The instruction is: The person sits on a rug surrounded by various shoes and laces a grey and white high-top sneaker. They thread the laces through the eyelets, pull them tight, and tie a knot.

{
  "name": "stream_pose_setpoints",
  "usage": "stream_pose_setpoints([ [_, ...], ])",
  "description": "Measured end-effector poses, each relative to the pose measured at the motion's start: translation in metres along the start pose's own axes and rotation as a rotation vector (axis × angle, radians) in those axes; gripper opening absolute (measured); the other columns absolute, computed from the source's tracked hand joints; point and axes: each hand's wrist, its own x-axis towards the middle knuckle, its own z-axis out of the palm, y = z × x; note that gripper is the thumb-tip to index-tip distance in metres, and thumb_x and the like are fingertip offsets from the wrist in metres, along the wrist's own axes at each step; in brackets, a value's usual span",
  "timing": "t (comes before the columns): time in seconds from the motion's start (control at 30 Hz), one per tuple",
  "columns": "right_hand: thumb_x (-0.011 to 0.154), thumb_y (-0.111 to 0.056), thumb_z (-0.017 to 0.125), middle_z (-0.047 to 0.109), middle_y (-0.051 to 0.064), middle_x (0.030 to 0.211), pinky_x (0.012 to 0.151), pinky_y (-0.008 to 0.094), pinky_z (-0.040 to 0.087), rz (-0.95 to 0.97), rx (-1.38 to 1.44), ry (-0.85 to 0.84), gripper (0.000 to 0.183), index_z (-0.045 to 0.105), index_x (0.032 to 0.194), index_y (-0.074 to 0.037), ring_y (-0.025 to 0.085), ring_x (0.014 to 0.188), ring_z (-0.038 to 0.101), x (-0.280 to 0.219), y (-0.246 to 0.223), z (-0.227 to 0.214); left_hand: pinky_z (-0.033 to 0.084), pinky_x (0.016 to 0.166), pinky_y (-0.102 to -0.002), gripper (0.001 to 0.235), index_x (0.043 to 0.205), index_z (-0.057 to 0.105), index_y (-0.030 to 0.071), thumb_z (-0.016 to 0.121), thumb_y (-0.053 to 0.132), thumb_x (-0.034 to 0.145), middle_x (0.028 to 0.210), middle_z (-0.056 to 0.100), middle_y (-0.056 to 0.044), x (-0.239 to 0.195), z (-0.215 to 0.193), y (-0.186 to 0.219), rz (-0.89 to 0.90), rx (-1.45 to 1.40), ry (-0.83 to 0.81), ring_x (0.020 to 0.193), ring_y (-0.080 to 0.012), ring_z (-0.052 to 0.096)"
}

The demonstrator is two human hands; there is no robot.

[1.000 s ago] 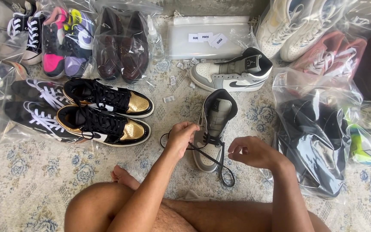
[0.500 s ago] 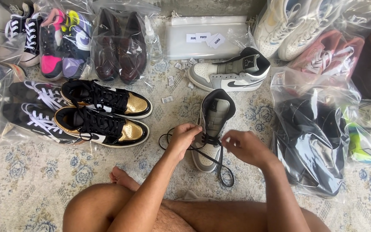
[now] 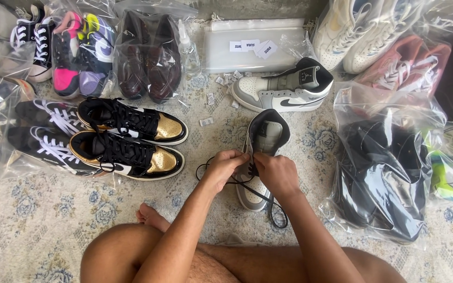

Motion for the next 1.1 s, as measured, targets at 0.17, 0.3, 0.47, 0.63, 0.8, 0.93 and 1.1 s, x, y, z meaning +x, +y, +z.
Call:
stream_pose_setpoints([
  [0.17,0.093,-0.023,0.066,0.069,0.006,0.057,0.054,0.042,0.061,-0.049,-0.058,0.022,0.014,0.078,0.099,-0.027,0.033,0.054,0.072,0.002,-0.007,-0.002,0.036,0.049,-0.020,0.017,0.090,0.074,0.003,0.075,0.021,0.090,0.061,0.045,0.005,0.000,-0.007,0.001,-0.044,-0.101,-0.073,0.051,-0.0049,0.042],
  [0.3,0.095,-0.019,0.064,0.071,0.007,0.058,0.054,0.039,0.061,-0.101,0.009,0.004,0.014,0.078,0.097,-0.021,0.032,0.053,0.073,0.004,-0.002,-0.004,0.038,0.050,-0.019,0.020,0.094,0.070,0.001,0.070,0.021,0.094,0.063,0.047,0.004,-0.002,-0.021,0.003,-0.115,-0.238,-0.092,0.051,-0.0044,0.045],
  [0.47,0.096,-0.018,0.063,0.070,0.008,0.057,0.053,0.041,0.061,-0.109,0.055,0.018,0.014,0.077,0.095,-0.018,0.033,0.052,0.072,0.002,0.000,-0.002,0.052,0.052,-0.025,0.020,0.093,0.074,0.003,0.075,0.023,0.091,0.069,0.064,-0.005,-0.015,-0.044,0.022,-0.093,-0.383,-0.082,0.053,-0.0112,0.060],
  [0.63,0.094,-0.017,0.063,0.067,0.007,0.053,0.048,0.039,0.059,-0.112,-0.063,0.062,0.015,0.077,0.088,-0.020,0.032,0.049,0.071,-0.001,0.000,0.017,0.039,0.044,-0.019,0.016,0.095,0.073,0.003,0.074,0.018,0.093,0.069,0.056,-0.006,-0.033,-0.045,0.044,0.014,-0.470,-0.081,0.046,-0.0078,0.046],
  [0.8,0.094,-0.013,0.060,0.067,0.012,0.053,0.049,0.043,0.060,-0.177,-0.056,0.071,0.016,0.075,0.090,-0.015,0.036,0.051,0.072,-0.001,0.003,0.013,0.034,0.042,-0.018,0.015,0.095,0.066,0.003,0.076,0.014,0.092,0.071,0.053,-0.001,-0.016,-0.030,0.011,0.017,-0.465,-0.071,0.045,-0.0037,0.041],
  [0.93,0.096,-0.015,0.061,0.065,0.011,0.050,0.049,0.040,0.058,-0.169,0.109,0.002,0.017,0.074,0.088,-0.009,0.032,0.046,0.070,-0.002,0.006,0.002,0.034,0.041,-0.019,0.024,0.091,0.063,0.004,0.079,0.022,0.093,0.068,0.052,-0.001,-0.007,-0.006,-0.005,0.084,-0.179,-0.031,0.045,-0.0073,0.044],
  [1.1,0.095,-0.014,0.061,0.065,0.010,0.049,0.046,0.039,0.057,-0.077,0.198,-0.043,0.016,0.073,0.088,-0.006,0.031,0.043,0.068,-0.004,0.001,-0.022,0.043,0.050,-0.025,0.036,0.076,0.064,0.006,0.085,0.035,0.081,0.059,0.055,-0.002,0.000,0.013,-0.016,0.231,0.315,0.191,0.054,-0.0137,0.058],
])
